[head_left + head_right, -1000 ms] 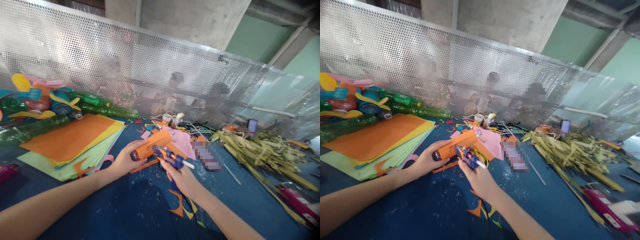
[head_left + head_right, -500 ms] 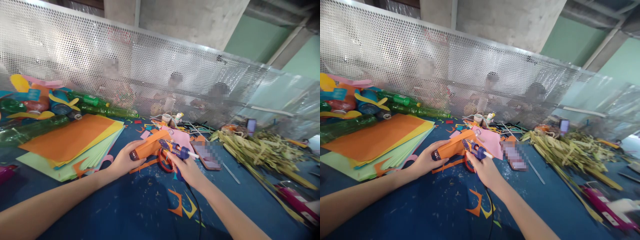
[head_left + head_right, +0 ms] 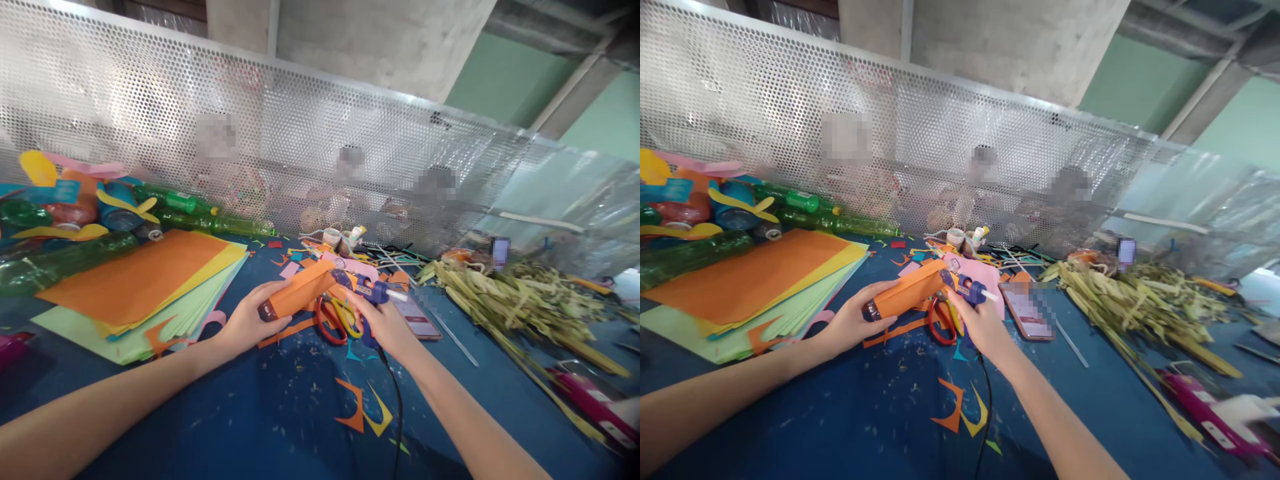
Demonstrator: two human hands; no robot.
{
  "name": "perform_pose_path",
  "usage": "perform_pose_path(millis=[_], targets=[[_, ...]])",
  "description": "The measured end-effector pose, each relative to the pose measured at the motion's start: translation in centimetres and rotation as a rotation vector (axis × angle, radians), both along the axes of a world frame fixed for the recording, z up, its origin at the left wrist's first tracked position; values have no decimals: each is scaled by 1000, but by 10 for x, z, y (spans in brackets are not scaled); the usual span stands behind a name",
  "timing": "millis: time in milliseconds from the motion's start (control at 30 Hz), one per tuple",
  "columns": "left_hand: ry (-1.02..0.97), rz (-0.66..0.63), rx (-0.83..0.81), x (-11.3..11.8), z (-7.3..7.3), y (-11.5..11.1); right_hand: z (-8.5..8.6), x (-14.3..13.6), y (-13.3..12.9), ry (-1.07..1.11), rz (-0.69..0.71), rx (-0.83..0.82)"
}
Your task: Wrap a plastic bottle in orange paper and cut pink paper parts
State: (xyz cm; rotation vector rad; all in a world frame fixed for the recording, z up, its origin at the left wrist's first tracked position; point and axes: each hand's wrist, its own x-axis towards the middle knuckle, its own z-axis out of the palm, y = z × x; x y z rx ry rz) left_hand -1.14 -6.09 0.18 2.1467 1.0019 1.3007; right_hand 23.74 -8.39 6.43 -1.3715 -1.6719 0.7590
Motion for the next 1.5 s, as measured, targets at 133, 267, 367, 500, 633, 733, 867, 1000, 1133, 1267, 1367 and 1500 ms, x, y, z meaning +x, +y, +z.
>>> perform_pose_path(millis=[133, 267, 367, 500, 633, 733, 867, 1000, 1133, 1267, 1367, 1500], targets=[[12, 11, 0, 0, 0, 0, 2, 1, 1, 33, -37, -20], [12, 17, -13, 0, -1, 0, 4, 0, 2, 46, -60, -73], [6, 12, -15, -1, 0, 0, 3, 3, 5, 57, -74, -71], [0, 13, -31, 0, 3, -2, 1, 7, 7, 76, -73, -88], [-42, 39, -98, 1, 7, -4, -2, 11, 11, -15, -87, 9], [-91, 71, -150, 0, 4, -2, -3, 19, 16, -265, -133, 234], [-126, 97, -184, -2, -2, 2, -1, 39, 27, -607, -134, 368], [-116, 96, -199, -3, -2, 2, -9, 57, 39, -1084, -41, 303], [-126, 106, -193, -2, 0, 2, -28, 64, 48, -1072, -24, 234], [-126, 99, -199, -1, -1, 2, -44, 67, 52, -966, 23, 195], [-112, 105, -200, -1, -1, 3, -49, 71, 57, -891, 87, 196], [-112, 98, -180, -2, -1, 2, -52, 75, 63, -811, 116, 214]])
